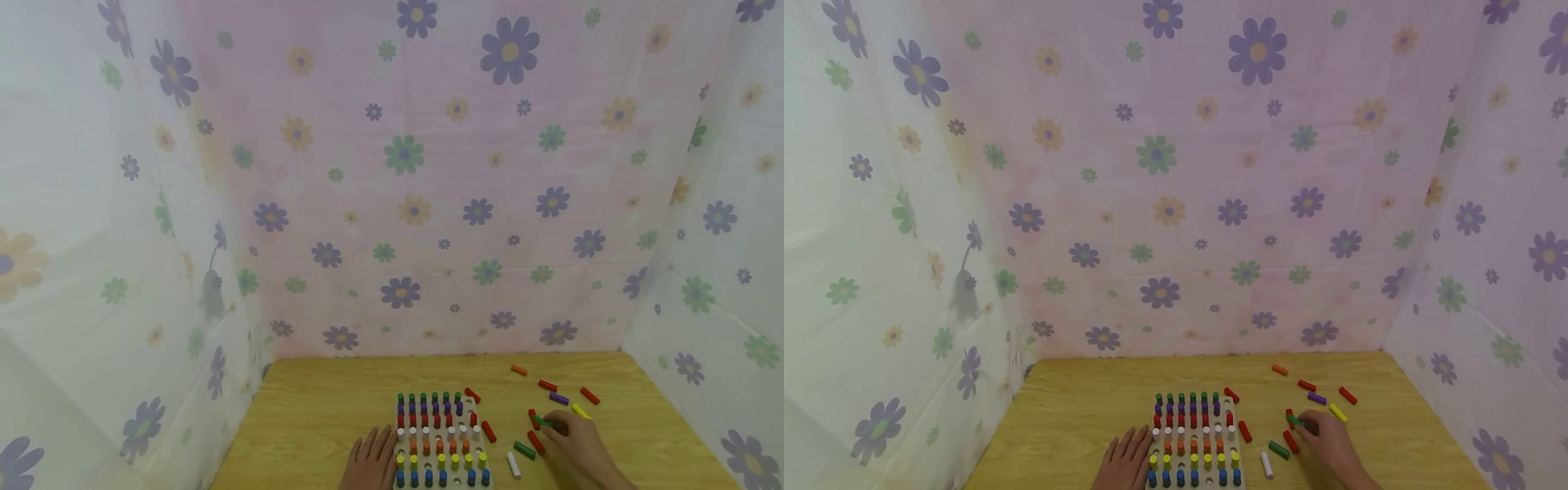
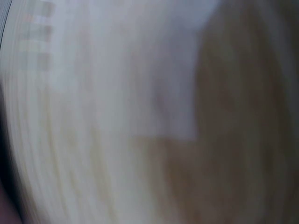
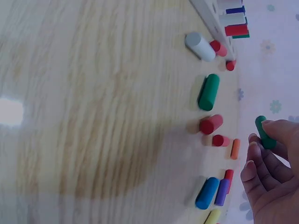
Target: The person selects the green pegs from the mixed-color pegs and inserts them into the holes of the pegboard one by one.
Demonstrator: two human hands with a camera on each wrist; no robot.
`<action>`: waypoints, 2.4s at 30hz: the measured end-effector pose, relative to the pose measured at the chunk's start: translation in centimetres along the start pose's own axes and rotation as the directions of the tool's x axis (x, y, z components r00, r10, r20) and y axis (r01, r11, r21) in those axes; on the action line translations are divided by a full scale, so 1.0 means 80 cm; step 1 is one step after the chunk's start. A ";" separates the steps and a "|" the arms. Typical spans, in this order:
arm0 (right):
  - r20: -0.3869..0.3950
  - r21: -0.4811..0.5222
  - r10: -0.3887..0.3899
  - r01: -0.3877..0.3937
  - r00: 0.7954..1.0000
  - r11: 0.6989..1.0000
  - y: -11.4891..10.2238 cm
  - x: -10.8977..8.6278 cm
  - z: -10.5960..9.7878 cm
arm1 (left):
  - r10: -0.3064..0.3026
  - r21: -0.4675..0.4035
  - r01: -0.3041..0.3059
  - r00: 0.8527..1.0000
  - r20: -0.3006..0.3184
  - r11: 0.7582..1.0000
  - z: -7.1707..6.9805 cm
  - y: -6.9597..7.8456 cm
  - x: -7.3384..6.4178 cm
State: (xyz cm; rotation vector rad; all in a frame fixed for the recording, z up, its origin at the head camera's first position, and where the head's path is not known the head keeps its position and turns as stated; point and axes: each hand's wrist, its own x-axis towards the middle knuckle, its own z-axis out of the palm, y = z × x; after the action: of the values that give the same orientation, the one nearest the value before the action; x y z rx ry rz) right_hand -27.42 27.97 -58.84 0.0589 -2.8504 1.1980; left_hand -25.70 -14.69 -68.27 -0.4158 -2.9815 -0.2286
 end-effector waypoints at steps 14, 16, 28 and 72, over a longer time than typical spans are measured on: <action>0.048 0.068 -0.120 0.117 0.992 0.991 -0.043 0.009 0.019 | 0.008 0.008 -0.007 1.000 -0.025 1.000 -0.001 0.001 -0.001; 0.048 0.084 -0.136 0.131 0.990 0.988 -0.050 0.012 0.021 | 0.005 0.004 -0.005 1.000 -0.022 1.000 -0.002 0.001 -0.001; 0.068 0.169 -0.207 0.194 0.976 0.966 -0.076 0.024 0.037 | -0.003 0.012 0.003 1.000 0.012 1.000 -0.006 0.003 -0.001; -0.029 0.163 -0.085 0.089 0.996 0.983 -0.096 0.074 0.105 | 0.032 0.056 -0.028 0.996 -0.082 0.998 0.002 -0.001 -0.002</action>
State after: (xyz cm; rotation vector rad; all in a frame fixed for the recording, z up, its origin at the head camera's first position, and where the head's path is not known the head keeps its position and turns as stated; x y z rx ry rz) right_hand -33.18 16.50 -58.90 0.1737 -2.6939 1.4022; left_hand -25.62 -14.81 -68.44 -0.4336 -2.8903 -0.1569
